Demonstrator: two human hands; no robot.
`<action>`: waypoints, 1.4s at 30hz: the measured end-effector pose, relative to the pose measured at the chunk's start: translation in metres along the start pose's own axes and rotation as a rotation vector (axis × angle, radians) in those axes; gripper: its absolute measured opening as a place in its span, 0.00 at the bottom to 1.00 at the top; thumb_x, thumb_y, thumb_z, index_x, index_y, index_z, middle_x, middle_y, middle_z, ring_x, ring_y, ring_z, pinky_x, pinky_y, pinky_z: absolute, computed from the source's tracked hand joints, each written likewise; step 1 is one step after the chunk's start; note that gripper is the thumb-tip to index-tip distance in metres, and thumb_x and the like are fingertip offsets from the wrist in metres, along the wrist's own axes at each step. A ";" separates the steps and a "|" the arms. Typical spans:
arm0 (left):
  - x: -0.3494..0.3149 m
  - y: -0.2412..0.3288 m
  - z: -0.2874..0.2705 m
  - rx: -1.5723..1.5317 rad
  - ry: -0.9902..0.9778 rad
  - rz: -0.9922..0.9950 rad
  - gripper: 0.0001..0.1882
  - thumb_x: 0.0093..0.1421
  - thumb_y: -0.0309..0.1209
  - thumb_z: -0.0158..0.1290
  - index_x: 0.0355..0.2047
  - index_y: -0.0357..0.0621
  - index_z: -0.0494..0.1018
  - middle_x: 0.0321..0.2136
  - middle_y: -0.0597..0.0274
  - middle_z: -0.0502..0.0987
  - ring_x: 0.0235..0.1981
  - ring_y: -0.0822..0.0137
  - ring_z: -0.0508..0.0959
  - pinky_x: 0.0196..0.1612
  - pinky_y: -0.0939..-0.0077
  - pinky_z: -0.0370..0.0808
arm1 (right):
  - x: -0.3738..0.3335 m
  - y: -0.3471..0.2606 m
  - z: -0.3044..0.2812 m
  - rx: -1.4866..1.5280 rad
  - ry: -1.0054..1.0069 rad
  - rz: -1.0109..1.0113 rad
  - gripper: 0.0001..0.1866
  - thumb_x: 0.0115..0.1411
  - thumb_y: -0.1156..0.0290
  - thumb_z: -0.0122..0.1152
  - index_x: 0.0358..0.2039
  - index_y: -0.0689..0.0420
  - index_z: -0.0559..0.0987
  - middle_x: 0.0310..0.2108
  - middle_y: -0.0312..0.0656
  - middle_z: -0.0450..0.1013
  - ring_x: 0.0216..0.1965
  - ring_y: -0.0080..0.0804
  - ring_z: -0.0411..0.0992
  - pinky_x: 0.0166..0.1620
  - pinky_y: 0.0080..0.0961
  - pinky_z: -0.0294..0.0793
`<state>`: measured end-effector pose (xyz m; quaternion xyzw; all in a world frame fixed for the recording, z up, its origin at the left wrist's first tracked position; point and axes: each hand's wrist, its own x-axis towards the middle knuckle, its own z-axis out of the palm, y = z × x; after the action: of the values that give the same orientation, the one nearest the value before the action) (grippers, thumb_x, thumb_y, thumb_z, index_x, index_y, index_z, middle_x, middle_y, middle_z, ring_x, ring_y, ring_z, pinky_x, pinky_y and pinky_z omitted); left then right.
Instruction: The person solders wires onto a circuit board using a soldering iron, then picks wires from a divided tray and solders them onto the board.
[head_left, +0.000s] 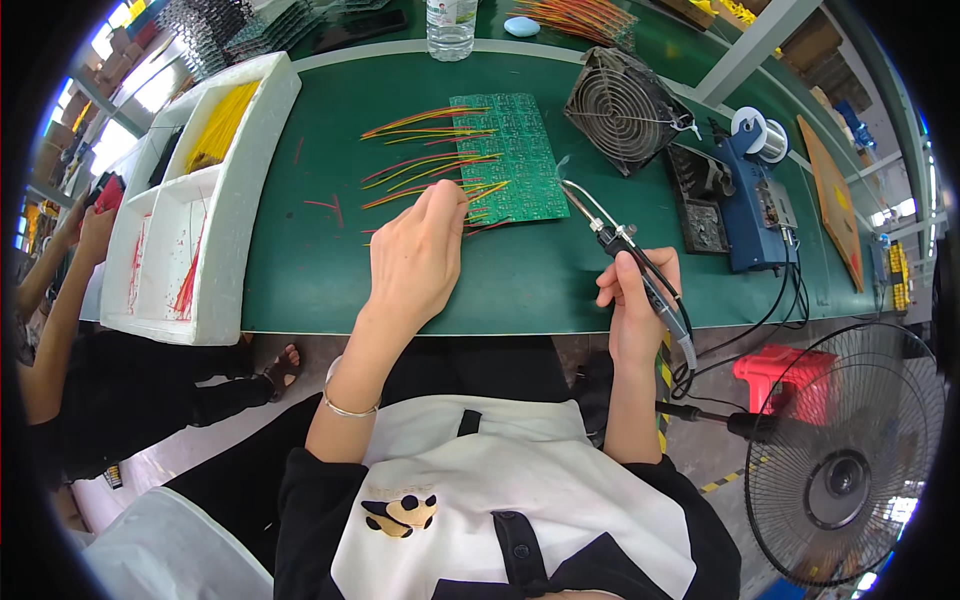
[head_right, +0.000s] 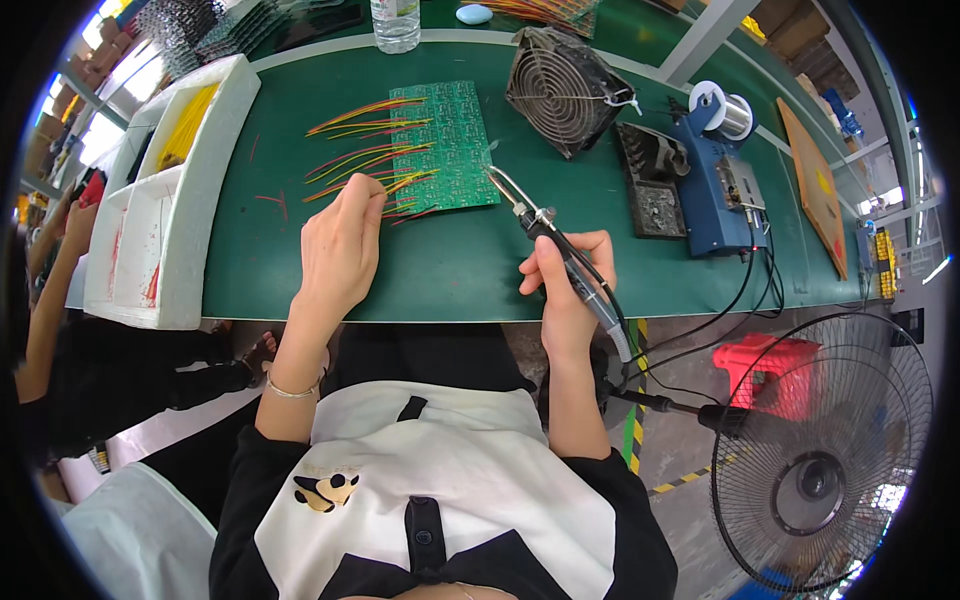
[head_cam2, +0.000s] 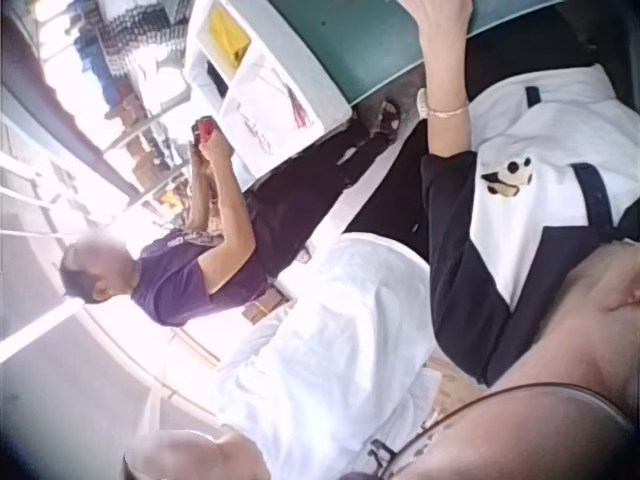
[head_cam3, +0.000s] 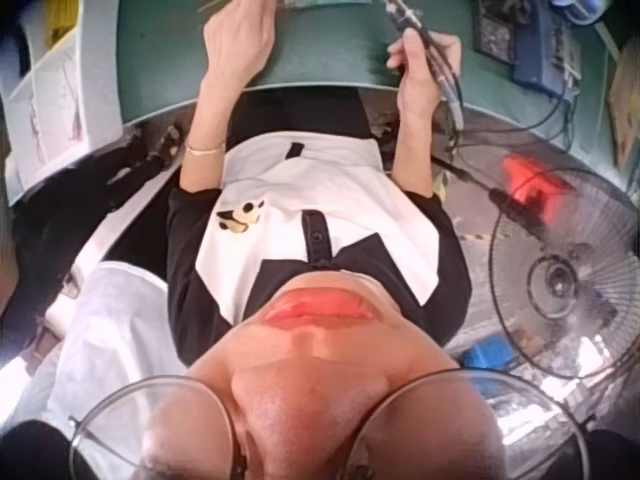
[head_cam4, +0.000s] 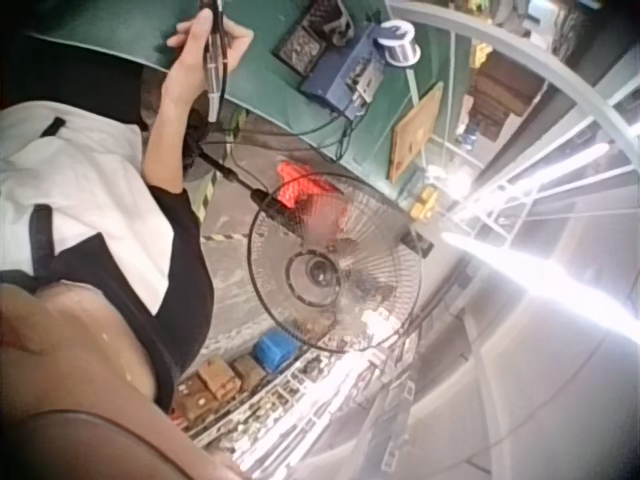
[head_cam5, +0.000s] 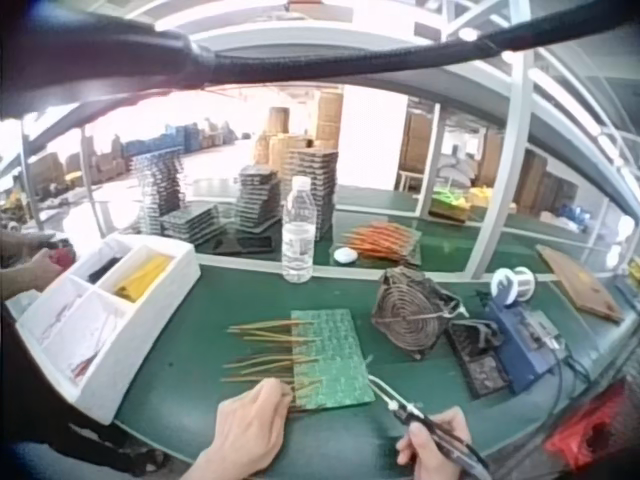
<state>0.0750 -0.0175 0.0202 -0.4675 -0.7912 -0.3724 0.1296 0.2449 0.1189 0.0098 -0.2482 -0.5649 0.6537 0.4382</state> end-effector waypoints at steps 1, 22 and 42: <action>0.001 -0.001 0.000 0.040 -0.005 0.022 0.04 0.55 0.25 0.50 0.29 0.42 0.67 0.24 0.62 0.70 0.22 0.60 0.74 0.22 0.69 0.68 | 0.000 0.000 0.000 0.002 0.001 0.003 0.10 0.55 0.74 0.58 0.28 0.60 0.65 0.18 0.43 0.71 0.14 0.21 0.67 0.20 0.13 0.65; -0.001 -0.010 0.015 -0.011 0.050 0.115 0.07 0.50 0.21 0.55 0.31 0.43 0.76 0.27 0.64 0.73 0.21 0.65 0.74 0.22 0.75 0.71 | -0.005 -0.005 0.015 -0.102 -0.099 0.049 0.11 0.54 0.73 0.58 0.25 0.58 0.64 0.15 0.42 0.70 0.11 0.20 0.63 0.17 0.13 0.61; -0.004 -0.009 0.017 -0.041 0.031 0.061 0.06 0.50 0.21 0.54 0.30 0.42 0.76 0.28 0.62 0.74 0.22 0.62 0.75 0.24 0.74 0.72 | -0.010 -0.001 0.008 -0.082 -0.135 0.045 0.11 0.54 0.76 0.58 0.26 0.60 0.63 0.17 0.42 0.70 0.14 0.18 0.66 0.16 0.11 0.63</action>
<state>0.0721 -0.0106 0.0025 -0.4882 -0.7666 -0.3917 0.1432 0.2438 0.1063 0.0109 -0.2339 -0.6136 0.6550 0.3739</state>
